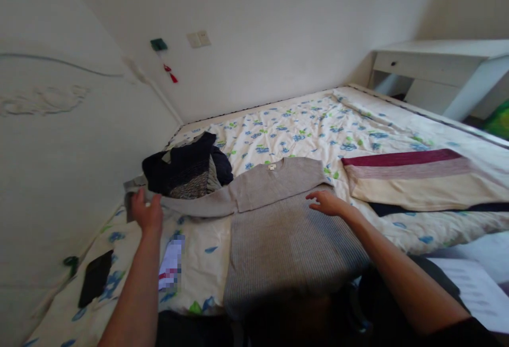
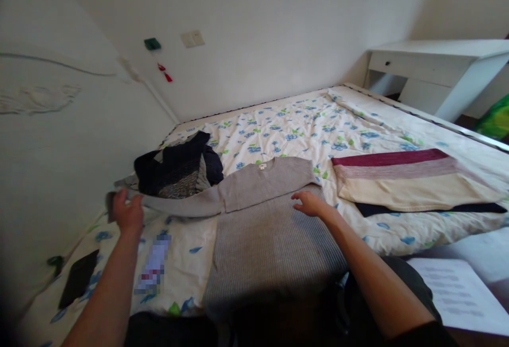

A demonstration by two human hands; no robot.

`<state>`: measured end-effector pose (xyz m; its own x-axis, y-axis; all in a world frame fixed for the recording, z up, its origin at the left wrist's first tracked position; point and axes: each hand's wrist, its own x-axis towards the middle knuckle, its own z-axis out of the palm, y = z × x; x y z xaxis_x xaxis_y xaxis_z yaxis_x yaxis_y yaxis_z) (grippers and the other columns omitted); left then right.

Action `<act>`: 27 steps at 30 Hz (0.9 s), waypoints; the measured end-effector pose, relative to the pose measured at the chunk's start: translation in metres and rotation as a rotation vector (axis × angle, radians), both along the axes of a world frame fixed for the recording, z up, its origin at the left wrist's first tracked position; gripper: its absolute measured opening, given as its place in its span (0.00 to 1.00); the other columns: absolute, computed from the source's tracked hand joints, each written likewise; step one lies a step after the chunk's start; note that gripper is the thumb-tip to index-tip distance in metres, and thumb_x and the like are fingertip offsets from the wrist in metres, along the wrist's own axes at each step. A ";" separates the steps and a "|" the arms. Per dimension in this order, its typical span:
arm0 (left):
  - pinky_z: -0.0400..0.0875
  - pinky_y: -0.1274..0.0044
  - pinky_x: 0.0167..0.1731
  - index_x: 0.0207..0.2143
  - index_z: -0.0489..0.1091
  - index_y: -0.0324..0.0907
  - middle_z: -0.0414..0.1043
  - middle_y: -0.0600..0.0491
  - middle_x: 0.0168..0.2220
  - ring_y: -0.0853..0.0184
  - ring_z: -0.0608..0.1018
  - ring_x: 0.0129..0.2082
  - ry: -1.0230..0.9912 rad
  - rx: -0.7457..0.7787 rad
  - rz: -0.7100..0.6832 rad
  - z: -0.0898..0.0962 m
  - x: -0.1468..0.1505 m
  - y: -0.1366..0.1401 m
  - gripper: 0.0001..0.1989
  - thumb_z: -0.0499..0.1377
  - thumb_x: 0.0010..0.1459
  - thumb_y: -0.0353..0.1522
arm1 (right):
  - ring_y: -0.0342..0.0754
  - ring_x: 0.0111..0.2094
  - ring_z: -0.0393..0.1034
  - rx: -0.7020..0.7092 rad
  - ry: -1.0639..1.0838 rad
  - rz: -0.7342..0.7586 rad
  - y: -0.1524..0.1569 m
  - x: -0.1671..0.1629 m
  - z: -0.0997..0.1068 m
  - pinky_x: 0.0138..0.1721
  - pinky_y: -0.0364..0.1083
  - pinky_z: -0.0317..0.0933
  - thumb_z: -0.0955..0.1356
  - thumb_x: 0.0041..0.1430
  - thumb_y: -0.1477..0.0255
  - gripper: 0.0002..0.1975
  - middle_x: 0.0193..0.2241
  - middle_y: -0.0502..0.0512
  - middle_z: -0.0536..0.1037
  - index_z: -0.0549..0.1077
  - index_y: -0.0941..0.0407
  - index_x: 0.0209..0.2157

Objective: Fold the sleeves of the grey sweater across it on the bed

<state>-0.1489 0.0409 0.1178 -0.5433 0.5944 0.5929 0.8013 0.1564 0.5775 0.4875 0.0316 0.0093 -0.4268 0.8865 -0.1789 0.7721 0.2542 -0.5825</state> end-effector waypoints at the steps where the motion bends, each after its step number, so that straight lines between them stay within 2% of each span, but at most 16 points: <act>1: 0.56 0.52 0.78 0.72 0.67 0.26 0.66 0.37 0.75 0.49 0.67 0.74 -0.011 0.012 -0.029 0.012 0.021 0.014 0.37 0.64 0.63 0.34 | 0.59 0.56 0.84 0.005 0.000 0.002 0.002 0.000 0.001 0.63 0.51 0.70 0.73 0.72 0.71 0.22 0.60 0.66 0.84 0.82 0.58 0.64; 3: 0.54 0.55 0.79 0.74 0.66 0.28 0.65 0.39 0.77 0.51 0.66 0.76 0.072 -0.012 -0.270 0.028 0.076 0.040 0.39 0.65 0.65 0.36 | 0.59 0.56 0.84 0.009 -0.012 0.009 0.005 0.001 0.002 0.63 0.51 0.70 0.73 0.72 0.71 0.22 0.60 0.66 0.85 0.82 0.58 0.64; 5: 0.55 0.55 0.79 0.74 0.68 0.35 0.65 0.41 0.77 0.51 0.64 0.78 0.203 -0.193 -0.611 0.028 0.143 0.058 0.37 0.65 0.67 0.40 | 0.59 0.56 0.84 0.012 -0.036 0.018 0.007 0.000 0.001 0.63 0.50 0.70 0.72 0.72 0.71 0.23 0.60 0.65 0.85 0.82 0.58 0.65; 7: 0.56 0.55 0.79 0.71 0.75 0.45 0.63 0.47 0.79 0.50 0.61 0.81 0.342 -0.395 -0.863 0.010 0.206 0.065 0.32 0.66 0.66 0.42 | 0.58 0.58 0.83 0.010 -0.060 0.035 0.008 0.000 0.000 0.64 0.49 0.69 0.72 0.72 0.70 0.23 0.60 0.64 0.85 0.82 0.58 0.65; 8: 0.56 0.55 0.79 0.69 0.77 0.48 0.61 0.50 0.80 0.49 0.59 0.82 0.394 -0.460 -0.934 -0.005 0.232 0.063 0.30 0.66 0.65 0.42 | 0.58 0.59 0.83 0.006 -0.071 0.048 0.008 0.000 -0.002 0.64 0.49 0.69 0.72 0.72 0.70 0.23 0.60 0.64 0.85 0.82 0.57 0.65; 10: 0.57 0.55 0.79 0.65 0.80 0.51 0.61 0.52 0.80 0.49 0.59 0.82 0.439 -0.528 -0.977 -0.041 0.264 0.054 0.26 0.65 0.66 0.40 | 0.58 0.59 0.82 -0.015 -0.090 0.086 0.011 0.004 -0.006 0.63 0.49 0.70 0.73 0.71 0.69 0.23 0.59 0.63 0.86 0.83 0.56 0.64; 12: 0.59 0.54 0.79 0.65 0.81 0.50 0.65 0.50 0.78 0.49 0.64 0.79 0.428 -0.549 -0.910 -0.080 0.269 0.038 0.26 0.64 0.65 0.36 | 0.59 0.58 0.83 -0.044 -0.091 0.111 0.018 0.011 -0.011 0.62 0.49 0.71 0.74 0.69 0.69 0.22 0.57 0.62 0.87 0.85 0.55 0.62; 14: 0.61 0.54 0.77 0.66 0.79 0.48 0.68 0.46 0.76 0.47 0.68 0.76 0.390 -0.537 -0.771 -0.115 0.254 0.020 0.30 0.64 0.62 0.32 | 0.59 0.56 0.84 -0.072 -0.057 0.087 0.028 0.021 -0.017 0.61 0.49 0.72 0.75 0.67 0.69 0.21 0.55 0.63 0.88 0.86 0.55 0.60; 16: 0.62 0.54 0.77 0.69 0.75 0.44 0.68 0.41 0.75 0.45 0.69 0.75 0.328 -0.479 -0.602 -0.143 0.230 0.006 0.33 0.64 0.60 0.31 | 0.58 0.53 0.84 -0.094 0.028 0.011 0.042 0.031 -0.023 0.59 0.49 0.73 0.76 0.66 0.70 0.20 0.53 0.64 0.88 0.86 0.57 0.59; 18: 0.64 0.55 0.75 0.71 0.72 0.41 0.68 0.37 0.74 0.44 0.70 0.74 0.229 -0.421 -0.454 -0.163 0.209 -0.004 0.35 0.64 0.61 0.32 | 0.55 0.48 0.84 -0.143 0.162 -0.106 0.057 0.038 -0.029 0.54 0.49 0.76 0.76 0.66 0.70 0.20 0.51 0.64 0.88 0.86 0.57 0.58; 22: 0.72 0.58 0.68 0.72 0.68 0.41 0.75 0.36 0.68 0.46 0.76 0.68 -0.044 -0.418 -0.247 -0.185 0.192 -0.005 0.37 0.66 0.61 0.38 | 0.46 0.38 0.80 -0.278 0.502 -0.419 0.081 0.036 -0.043 0.41 0.42 0.76 0.74 0.69 0.70 0.23 0.45 0.60 0.87 0.79 0.57 0.64; 25: 0.76 0.61 0.63 0.69 0.70 0.43 0.80 0.39 0.63 0.48 0.81 0.62 -0.178 -0.450 -0.158 -0.191 0.190 0.002 0.34 0.66 0.62 0.40 | 0.42 0.34 0.77 -0.315 0.720 -0.623 0.093 0.026 -0.051 0.38 0.39 0.75 0.74 0.69 0.72 0.24 0.40 0.54 0.84 0.76 0.56 0.65; 27: 0.77 0.62 0.58 0.66 0.72 0.44 0.83 0.40 0.58 0.48 0.84 0.57 -0.225 -0.494 -0.112 -0.191 0.186 0.007 0.30 0.66 0.63 0.40 | 0.41 0.32 0.77 -0.390 0.858 -0.712 0.100 0.020 -0.054 0.39 0.40 0.77 0.74 0.68 0.75 0.23 0.39 0.52 0.82 0.76 0.55 0.63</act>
<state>0.0375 0.0478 -0.0735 -0.5420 0.8337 0.1059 0.6939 0.3729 0.6160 0.5077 0.1313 -0.0447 0.0295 0.9222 -0.3855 -0.0136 -0.3853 -0.9227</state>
